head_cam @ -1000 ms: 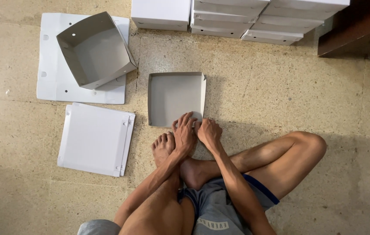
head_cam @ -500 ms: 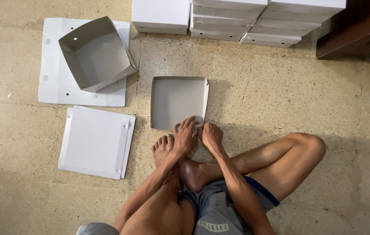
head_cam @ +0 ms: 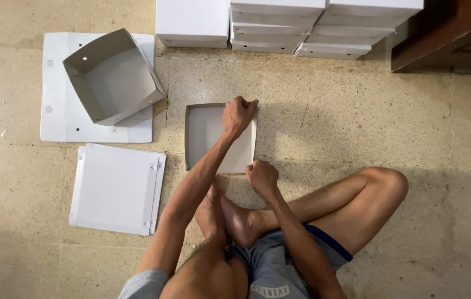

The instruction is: Assembling cardboard boxes from flat sheets by folding and tucking flaps

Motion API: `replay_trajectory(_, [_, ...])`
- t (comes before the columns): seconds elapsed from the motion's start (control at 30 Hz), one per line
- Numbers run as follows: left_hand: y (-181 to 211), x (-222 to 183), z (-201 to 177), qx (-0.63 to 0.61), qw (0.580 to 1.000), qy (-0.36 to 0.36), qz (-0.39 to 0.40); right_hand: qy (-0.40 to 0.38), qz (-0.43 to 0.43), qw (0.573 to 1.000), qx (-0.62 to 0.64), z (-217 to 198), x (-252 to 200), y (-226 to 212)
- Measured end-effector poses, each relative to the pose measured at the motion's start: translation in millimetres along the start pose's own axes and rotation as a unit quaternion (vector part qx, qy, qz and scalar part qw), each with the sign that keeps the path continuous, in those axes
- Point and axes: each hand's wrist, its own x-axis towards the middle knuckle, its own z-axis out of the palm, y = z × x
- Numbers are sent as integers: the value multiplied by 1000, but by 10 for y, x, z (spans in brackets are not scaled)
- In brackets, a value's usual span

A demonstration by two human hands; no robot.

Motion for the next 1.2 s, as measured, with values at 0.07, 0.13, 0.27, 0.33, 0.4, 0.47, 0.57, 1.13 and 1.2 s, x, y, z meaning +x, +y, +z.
replay_trajectory(0.07, [83,-37,-109,-18,1000,-12,-3,-14,9,1000,11,-123,-23,-66])
replay_trajectory(0.13, [100,-87,-168,-35,999,-24,-8,-30,18,999,22,-212,-60,-126])
replay_trajectory(0.27, [131,-246,-261,-57,998,-26,12,-47,28,996,65,-383,-172,-222])
replay_trajectory(0.33, [132,-304,-296,-59,998,-26,17,-53,30,995,84,-424,-143,-195])
replay_trajectory(0.4, [77,-311,-278,-81,995,-19,53,-120,44,986,109,-405,-15,-94])
replay_trajectory(0.47, [118,-355,-302,-84,995,-22,46,-85,44,986,134,-382,190,-11])
replay_trajectory(0.57, [130,-381,-305,-87,995,-28,45,-1,33,973,230,-478,510,2])
replay_trajectory(1.13, [-131,-389,-259,-129,989,-43,58,74,77,896,432,-665,1166,-97])
replay_trajectory(1.2, [-155,-380,-252,-146,986,-44,62,60,103,880,460,-754,1116,-163])
